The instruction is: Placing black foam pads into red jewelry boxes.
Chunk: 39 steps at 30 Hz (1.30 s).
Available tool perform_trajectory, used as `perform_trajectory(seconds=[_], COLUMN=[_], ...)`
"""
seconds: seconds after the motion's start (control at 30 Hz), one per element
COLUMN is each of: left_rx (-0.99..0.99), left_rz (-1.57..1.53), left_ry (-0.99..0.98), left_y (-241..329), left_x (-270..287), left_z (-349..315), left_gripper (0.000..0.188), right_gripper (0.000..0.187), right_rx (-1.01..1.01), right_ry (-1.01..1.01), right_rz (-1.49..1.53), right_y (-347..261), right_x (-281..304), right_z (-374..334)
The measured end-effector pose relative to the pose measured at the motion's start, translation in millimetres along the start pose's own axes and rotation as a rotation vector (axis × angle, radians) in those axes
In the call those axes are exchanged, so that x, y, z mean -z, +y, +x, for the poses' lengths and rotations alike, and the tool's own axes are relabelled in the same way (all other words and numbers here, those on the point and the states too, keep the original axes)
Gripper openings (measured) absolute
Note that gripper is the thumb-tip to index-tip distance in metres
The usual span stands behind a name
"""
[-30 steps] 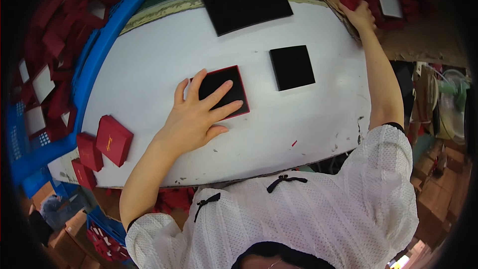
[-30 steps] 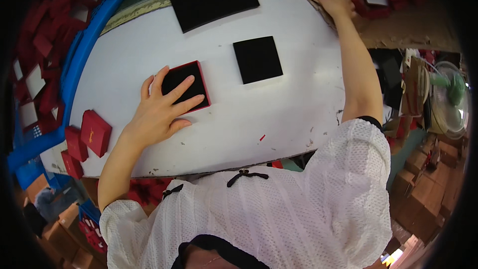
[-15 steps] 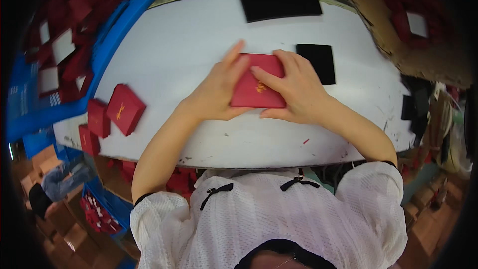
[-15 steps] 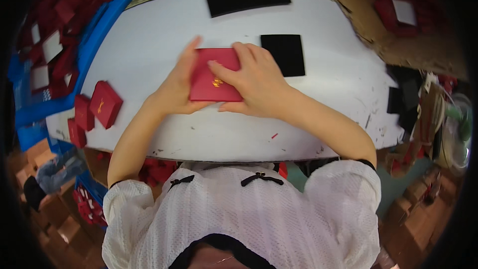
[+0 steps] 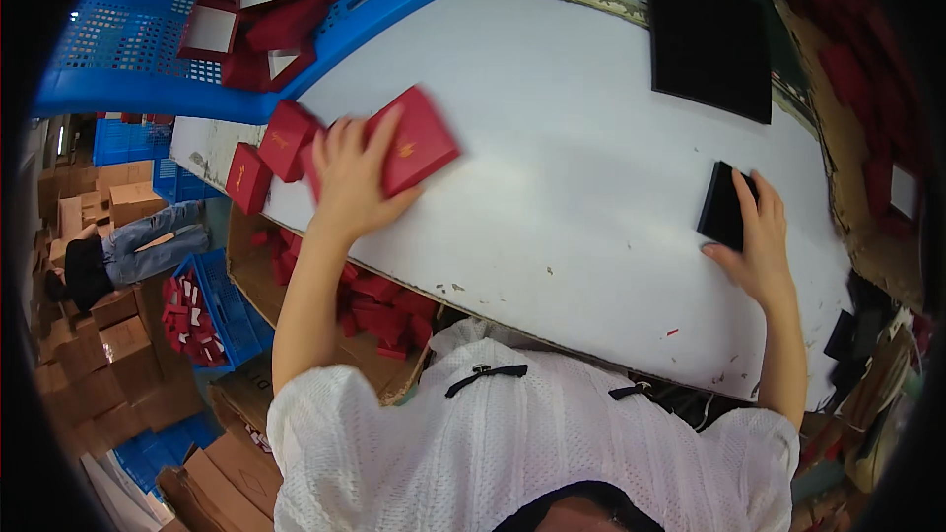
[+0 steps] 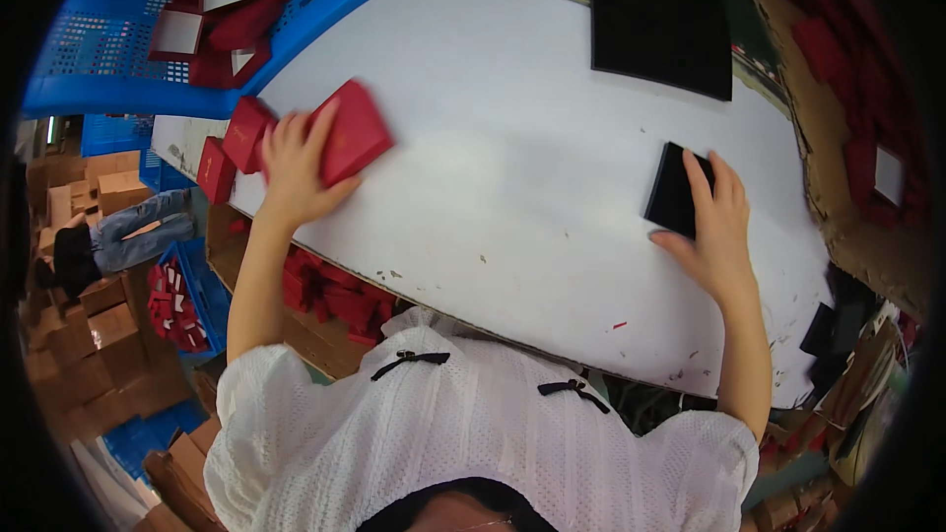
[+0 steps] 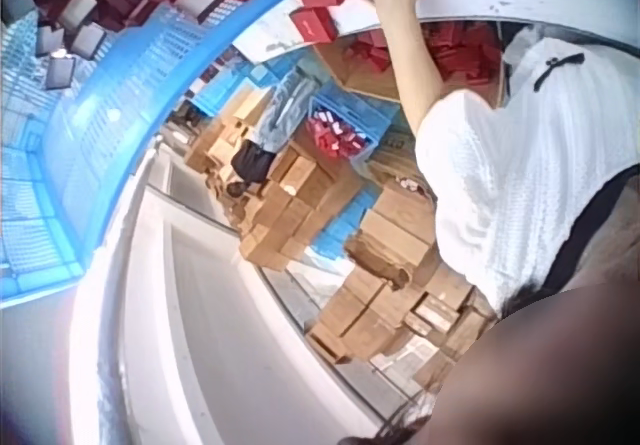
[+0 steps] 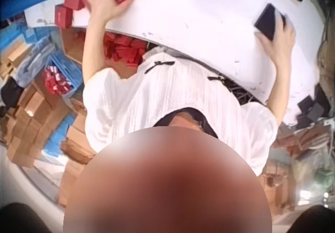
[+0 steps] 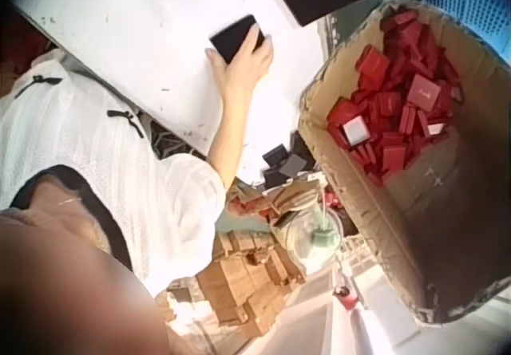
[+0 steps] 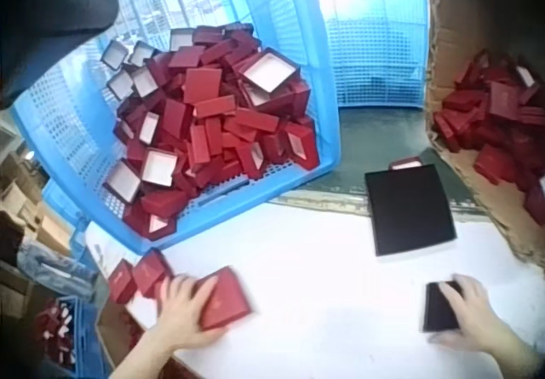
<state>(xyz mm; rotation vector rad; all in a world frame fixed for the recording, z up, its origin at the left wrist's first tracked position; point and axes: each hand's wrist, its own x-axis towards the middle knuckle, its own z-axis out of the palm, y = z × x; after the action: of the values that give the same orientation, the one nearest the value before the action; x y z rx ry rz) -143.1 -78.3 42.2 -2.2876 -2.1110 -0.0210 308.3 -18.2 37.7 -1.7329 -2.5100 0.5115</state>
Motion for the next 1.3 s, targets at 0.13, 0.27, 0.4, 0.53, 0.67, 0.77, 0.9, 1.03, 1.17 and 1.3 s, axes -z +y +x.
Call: perform_trajectory(seconds=[0.13,0.27,0.4,0.53,0.67,0.77,0.9,1.03,1.17,1.3], left_rx=[0.184,0.244,0.552,0.111,-0.310,-0.278,-0.592,-0.630,-0.622,-0.620], left_rz=[0.000,-0.088,0.494,0.078,-0.691,-0.921,-0.706,-0.685,-0.570,-0.453], left_ry=[-0.183,0.243,0.102,0.369,-0.048,0.047,0.130,-0.012,-0.081,-0.264], left_y=[-44.9,-112.9,-160.8,-102.6,33.2,97.7,124.5,115.3,110.6,105.4], left_x=[31.4,23.1,0.1,-18.8,-22.8,-31.5,-50.5,-44.5,-30.8,-14.2], left_z=[-35.4,29.1,65.5,57.3,38.4,41.7,43.0,48.5,44.1,38.9], left_gripper=[0.101,0.073,0.036,0.018,0.022,0.064,0.106,0.083,0.046,0.041], right_gripper=[0.089,0.091,0.084,0.070,0.045,0.029,0.033,0.029,0.038,0.045], right_rx=[0.113,0.278,0.411,0.416,0.492,0.787,0.900,0.723,-0.088,0.160], right_ry=[0.102,0.003,-0.058,0.034,0.472,0.598,0.270,0.283,0.753,0.558], right_rz=[0.108,0.106,0.072,0.036,0.206,0.033,0.026,0.375,0.064,0.257], right_y=[-8.6,-36.9,-44.3,-34.8,-44.1,-85.0,-96.8,-69.4,31.5,-15.2], right_x=[-16.2,-20.6,-20.2,-25.0,-9.5,-19.4,-34.8,-13.5,-8.9,-35.7], right_z=[-9.2,0.5,2.7,-6.2,14.2,39.4,39.2,67.0,120.3,123.3])
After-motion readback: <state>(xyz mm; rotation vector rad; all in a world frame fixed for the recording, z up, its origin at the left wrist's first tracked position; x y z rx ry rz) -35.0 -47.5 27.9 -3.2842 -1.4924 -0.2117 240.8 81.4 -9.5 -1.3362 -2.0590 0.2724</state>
